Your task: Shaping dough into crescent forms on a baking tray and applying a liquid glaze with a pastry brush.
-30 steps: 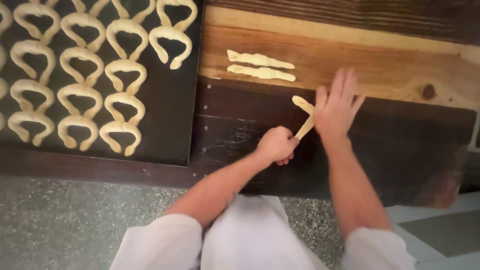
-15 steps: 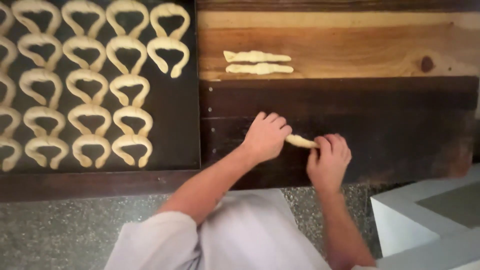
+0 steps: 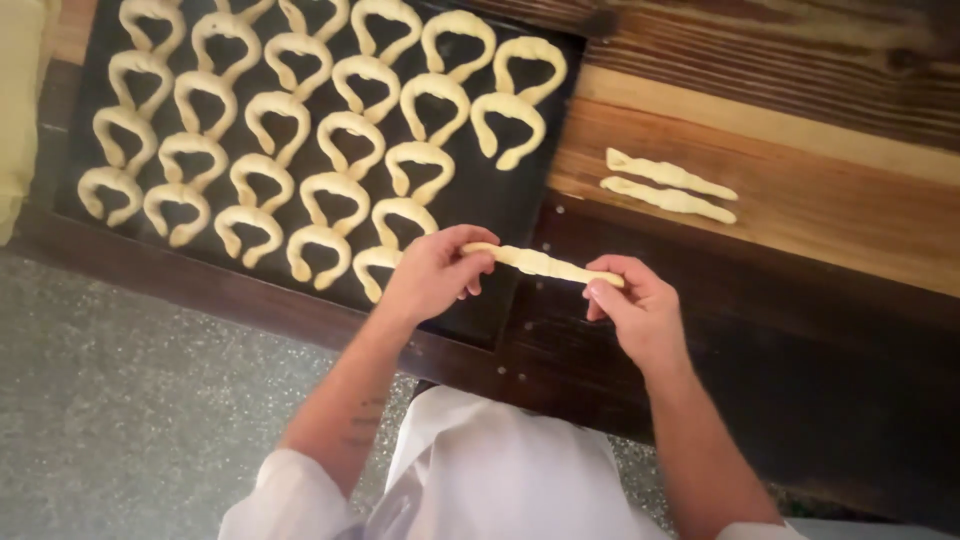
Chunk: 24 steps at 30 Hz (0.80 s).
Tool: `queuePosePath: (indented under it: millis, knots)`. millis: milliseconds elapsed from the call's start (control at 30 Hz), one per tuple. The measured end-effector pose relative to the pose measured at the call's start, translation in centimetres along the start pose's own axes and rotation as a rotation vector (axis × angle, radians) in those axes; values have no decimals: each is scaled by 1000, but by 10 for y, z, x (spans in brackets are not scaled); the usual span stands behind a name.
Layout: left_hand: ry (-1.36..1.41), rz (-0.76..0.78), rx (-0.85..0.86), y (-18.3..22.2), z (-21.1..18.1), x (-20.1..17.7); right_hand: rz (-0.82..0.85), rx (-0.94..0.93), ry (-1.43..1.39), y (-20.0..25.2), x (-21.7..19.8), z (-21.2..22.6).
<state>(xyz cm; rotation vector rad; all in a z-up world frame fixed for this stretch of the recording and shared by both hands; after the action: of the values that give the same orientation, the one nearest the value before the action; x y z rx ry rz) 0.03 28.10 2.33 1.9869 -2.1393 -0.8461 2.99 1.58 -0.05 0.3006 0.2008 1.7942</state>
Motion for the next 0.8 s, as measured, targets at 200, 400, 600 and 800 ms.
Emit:
queuePosePath:
  millis: [200, 400, 600, 800]
  knots:
    - [45, 78, 82, -12, -7, -11, -252, -77, -25, 15, 0, 5]
    - [48, 240, 145, -54, -30, 49, -492, -141, -133, 31, -69, -4]
    - [-516, 259, 271, -90, -57, 130, -557, -118, 397, 37, -147, 31]
    - [-1097, -474, 807, -140, -82, 151, -303, -659, 1054, -42, -120, 64]
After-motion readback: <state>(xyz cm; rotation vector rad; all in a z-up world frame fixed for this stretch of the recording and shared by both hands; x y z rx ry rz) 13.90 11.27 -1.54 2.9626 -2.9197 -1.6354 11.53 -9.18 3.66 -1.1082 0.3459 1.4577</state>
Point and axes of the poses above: each hand's wrist, its own y-axis away from the middle knuckle, its own x-axis out of the palm, z = x × y, the point moved 9 cm from there along -y, towards the middle knuckle, and after that the axes turned 12 degrees about -y, right-handed, at the moved point
